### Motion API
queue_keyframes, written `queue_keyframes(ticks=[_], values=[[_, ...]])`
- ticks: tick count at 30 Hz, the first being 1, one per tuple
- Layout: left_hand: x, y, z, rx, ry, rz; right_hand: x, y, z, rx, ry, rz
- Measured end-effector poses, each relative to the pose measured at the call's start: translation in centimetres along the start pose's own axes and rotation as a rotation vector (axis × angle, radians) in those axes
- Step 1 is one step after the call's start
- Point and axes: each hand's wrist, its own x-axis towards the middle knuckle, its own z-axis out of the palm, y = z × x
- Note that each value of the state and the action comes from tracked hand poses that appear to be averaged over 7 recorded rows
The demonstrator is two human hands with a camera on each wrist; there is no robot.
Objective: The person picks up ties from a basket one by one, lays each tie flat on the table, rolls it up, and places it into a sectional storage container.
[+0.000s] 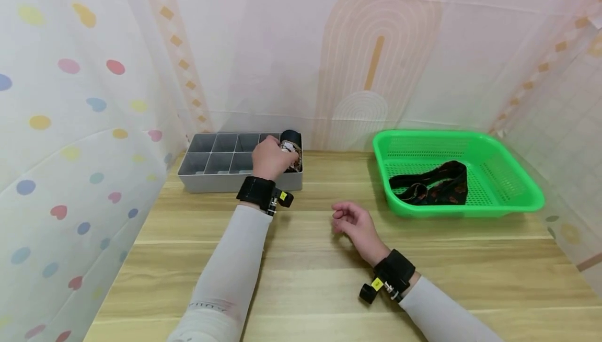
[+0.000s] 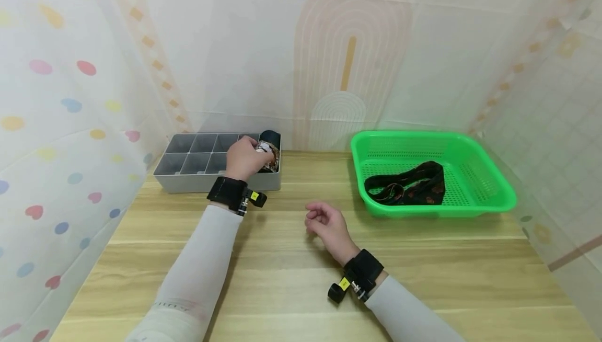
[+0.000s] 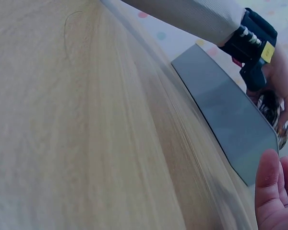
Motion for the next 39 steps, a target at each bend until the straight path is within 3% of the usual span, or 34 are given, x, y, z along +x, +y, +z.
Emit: queue_keyframes(ticks=[8,15,18,20,24,27,29,32,34,36,39], values=[[-0.3,1.0,1.0,0.251,0.032,0.051,-0.1,-0.2,0.2,-0.005,0.001,-0.009],[-1.3,2.4,0.0,0.336,-0.091,0.100,-0.1,-0.3,0.2,-0.011,-0.002,-0.007],[-1.7,2.5,-0.8,0.284,-0.112,0.139,-0.1,-0.5,0.1,-0.020,-0.002,-0.009],[-1.8,2.5,-1.3,0.224,-0.079,0.166,-0.1,-0.8,-0.1,-0.063,0.006,-0.049],[-2.1,2.6,-2.4,0.042,0.033,0.224,-0.1,-2.9,-1.2,-0.215,0.080,-0.245],[-2.8,3.8,-2.6,-0.123,0.041,0.259,-0.1,-5.3,-2.9,-0.290,0.203,-0.415],[-3.6,5.0,-2.1,-0.246,-0.019,0.275,0.0,-6.8,-4.5,-0.304,0.317,-0.494],[-5.0,6.9,-0.1,-0.433,-0.189,0.261,0.3,-8.2,-7.6,-0.351,0.497,-0.534],[-5.8,7.7,1.9,-0.535,-0.323,0.229,0.5,-8.5,-9.9,-0.448,0.596,-0.488],[-6.6,8.2,4.4,-0.620,-0.443,0.170,0.5,-8.6,-12.0,-0.603,0.628,-0.393],[-7.5,8.3,8.1,-0.725,-0.576,0.061,0.2,-8.5,-14.3,-0.848,0.556,-0.244]])
